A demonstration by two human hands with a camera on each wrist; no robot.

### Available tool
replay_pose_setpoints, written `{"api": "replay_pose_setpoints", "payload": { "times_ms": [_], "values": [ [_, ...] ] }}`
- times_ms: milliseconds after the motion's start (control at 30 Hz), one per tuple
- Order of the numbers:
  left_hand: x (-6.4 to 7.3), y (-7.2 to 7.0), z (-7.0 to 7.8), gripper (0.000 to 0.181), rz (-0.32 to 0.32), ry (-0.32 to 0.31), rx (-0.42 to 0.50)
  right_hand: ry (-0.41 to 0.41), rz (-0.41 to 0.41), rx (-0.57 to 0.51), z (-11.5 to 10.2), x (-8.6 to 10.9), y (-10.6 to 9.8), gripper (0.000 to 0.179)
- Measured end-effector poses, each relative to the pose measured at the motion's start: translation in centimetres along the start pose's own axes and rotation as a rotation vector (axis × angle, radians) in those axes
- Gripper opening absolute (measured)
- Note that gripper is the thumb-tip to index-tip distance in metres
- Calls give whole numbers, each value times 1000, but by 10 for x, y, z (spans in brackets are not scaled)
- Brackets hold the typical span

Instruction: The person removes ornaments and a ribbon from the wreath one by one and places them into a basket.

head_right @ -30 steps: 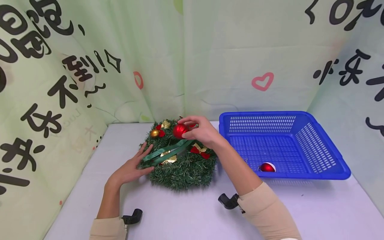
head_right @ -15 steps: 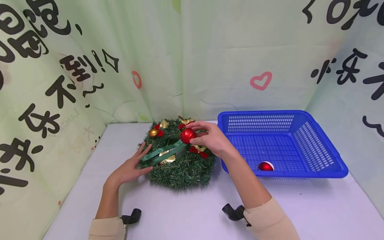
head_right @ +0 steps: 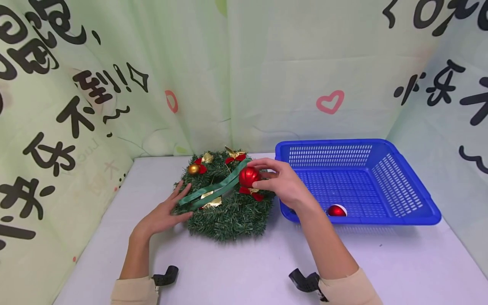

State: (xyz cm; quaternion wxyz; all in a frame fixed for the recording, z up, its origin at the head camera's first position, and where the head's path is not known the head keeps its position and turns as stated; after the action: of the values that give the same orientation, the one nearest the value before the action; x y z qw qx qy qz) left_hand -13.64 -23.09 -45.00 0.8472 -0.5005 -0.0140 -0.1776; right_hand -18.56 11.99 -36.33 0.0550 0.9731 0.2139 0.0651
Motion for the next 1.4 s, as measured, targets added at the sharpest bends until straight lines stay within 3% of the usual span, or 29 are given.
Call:
{"api": "replay_pose_setpoints", "payload": {
  "times_ms": [300, 867, 1400],
  "values": [
    [1, 0, 0, 88, -1, -7, -5, 11, 53, 69, -6, 20, -18, 51],
    [1, 0, -1, 88, 5, -4, -2, -12, 110, 85, -10, 50, -55, 55],
    [1, 0, 2, 88, 4, -4, -6, 21, 172, 268, -3, 62, -90, 55]
  ]
}}
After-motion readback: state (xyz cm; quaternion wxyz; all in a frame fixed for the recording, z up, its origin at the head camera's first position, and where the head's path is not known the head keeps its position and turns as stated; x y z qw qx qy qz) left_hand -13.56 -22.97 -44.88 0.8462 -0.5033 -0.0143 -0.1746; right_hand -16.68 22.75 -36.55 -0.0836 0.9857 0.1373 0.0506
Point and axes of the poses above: each hand's wrist, its own x-axis away from the middle knuckle, its own y-axis out of the palm, z = x × y, the point moved 4 cm from there along -x, towards the middle knuckle, and after that the axes turned 13 degrees about -x, right-handed, at the moved point
